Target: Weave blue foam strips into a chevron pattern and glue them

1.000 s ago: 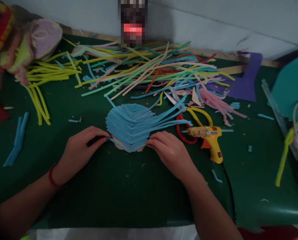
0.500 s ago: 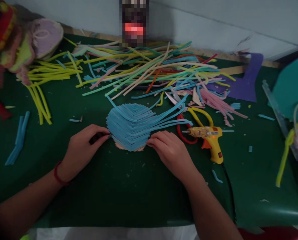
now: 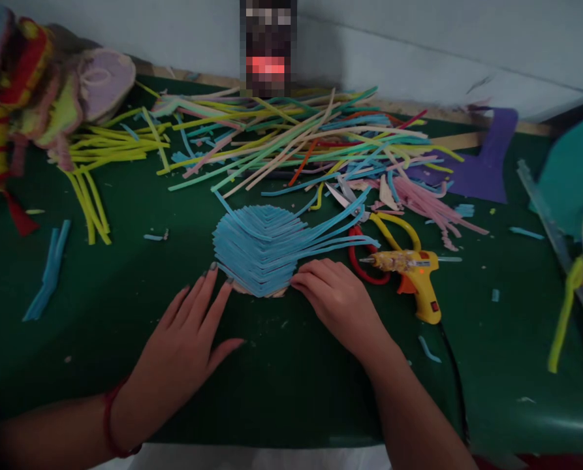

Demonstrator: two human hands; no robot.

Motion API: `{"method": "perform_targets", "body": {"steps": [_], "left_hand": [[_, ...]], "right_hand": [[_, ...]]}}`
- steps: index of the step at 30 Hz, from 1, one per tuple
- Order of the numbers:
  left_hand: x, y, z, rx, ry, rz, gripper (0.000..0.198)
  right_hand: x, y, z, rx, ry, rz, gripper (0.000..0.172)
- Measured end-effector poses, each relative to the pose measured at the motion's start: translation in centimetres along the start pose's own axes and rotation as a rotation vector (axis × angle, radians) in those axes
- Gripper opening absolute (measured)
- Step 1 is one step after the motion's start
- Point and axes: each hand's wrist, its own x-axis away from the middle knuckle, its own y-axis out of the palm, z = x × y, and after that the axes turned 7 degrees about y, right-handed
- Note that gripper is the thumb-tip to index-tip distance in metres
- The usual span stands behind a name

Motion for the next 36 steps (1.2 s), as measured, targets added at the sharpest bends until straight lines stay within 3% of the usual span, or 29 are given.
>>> {"method": "perform_targets", "body": {"steps": [10, 28, 36], "left_hand": [[-0.26, 0.9, -0.28, 0.053, -0.016, -0.092, 0.065], [-0.43, 0.87, -0.43, 0.115, -0.011, -0.083, 0.054], [-0.47, 0.83, -0.51, 0.113, -0.001, -0.098, 0.058]], "right_hand": [[-0.01, 0.12, 0.2, -0.01, 0.008, -0.004, 0.014], [0.18, 0.1, -0.02, -0.106, 0.069, -0.049, 0.021], [0.15, -0.09, -0.3, -0.097, 0.083, -0.032, 0.021]]}}
